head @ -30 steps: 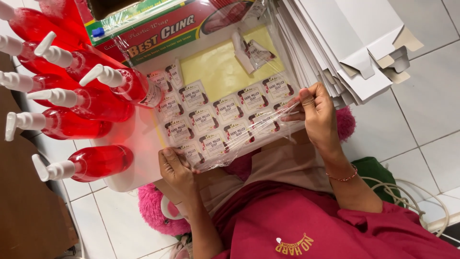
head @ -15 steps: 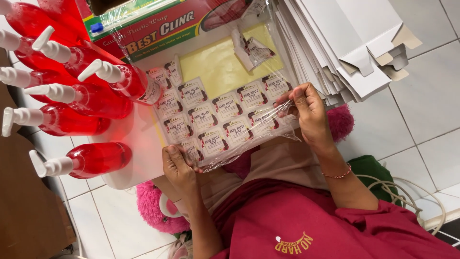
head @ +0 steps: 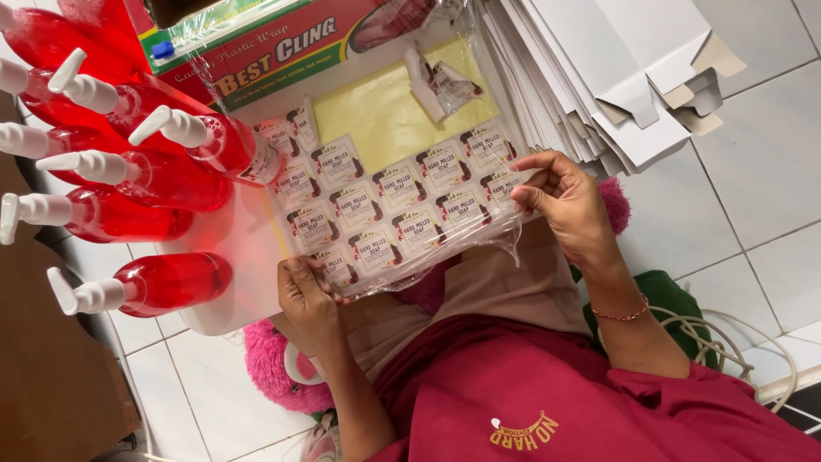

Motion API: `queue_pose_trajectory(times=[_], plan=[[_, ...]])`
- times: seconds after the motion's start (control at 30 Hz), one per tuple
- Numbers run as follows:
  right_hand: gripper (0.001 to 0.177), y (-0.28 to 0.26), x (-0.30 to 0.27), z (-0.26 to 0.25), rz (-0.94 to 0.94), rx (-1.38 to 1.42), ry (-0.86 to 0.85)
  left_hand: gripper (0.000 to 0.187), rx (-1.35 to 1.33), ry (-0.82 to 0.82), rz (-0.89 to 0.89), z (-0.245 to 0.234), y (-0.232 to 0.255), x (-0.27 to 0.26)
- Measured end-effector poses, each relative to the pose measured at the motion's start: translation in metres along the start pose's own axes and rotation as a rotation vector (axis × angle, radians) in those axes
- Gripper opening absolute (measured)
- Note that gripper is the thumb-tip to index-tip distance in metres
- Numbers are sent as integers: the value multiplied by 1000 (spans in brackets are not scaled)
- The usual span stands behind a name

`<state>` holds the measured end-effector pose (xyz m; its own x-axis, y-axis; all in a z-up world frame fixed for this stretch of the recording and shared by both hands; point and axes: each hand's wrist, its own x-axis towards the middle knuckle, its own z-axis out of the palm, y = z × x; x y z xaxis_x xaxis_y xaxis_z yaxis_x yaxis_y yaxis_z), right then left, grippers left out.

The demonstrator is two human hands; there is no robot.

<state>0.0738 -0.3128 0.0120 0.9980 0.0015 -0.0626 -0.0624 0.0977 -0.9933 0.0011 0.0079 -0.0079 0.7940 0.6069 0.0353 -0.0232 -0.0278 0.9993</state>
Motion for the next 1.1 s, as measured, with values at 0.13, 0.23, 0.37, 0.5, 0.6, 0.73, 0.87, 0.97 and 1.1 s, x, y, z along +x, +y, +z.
queue_pose_trajectory(times=[0.13, 0.23, 0.37, 0.5, 0.6, 0.73, 0.87, 0.97, 1.1], plan=[[37, -3, 1, -10, -6, -45, 30, 41, 45, 18, -26, 6, 25, -2], [35, -14, -1, -18, -2, -89, 54, 41, 127, 48, -34, 3, 24, 3], [24, -42, -11, -27, -53, -276, 138, 40, 67, 89, -45, 7, 34, 1], [28, -33, -17, -5, -68, -263, 30, 42, -65, -122, -26, 24, 26, -2], [29, -36, -12, 14, -53, -290, -95, 41, -82, -176, 9, 17, 19, -5], [32, -20, 10, 30, -92, -392, -156, 39, -120, -138, 25, 7, 32, -7], [50, 1, 21, 50, -203, -695, -214, 38, -300, -132, -49, -2, 19, -1], [47, 12, 28, 58, -239, -741, -186, 38, -395, -149, -115, -6, 21, 0], [40, 26, 48, 67, -271, -584, -167, 38, -460, -177, -186, -5, 36, -2]])
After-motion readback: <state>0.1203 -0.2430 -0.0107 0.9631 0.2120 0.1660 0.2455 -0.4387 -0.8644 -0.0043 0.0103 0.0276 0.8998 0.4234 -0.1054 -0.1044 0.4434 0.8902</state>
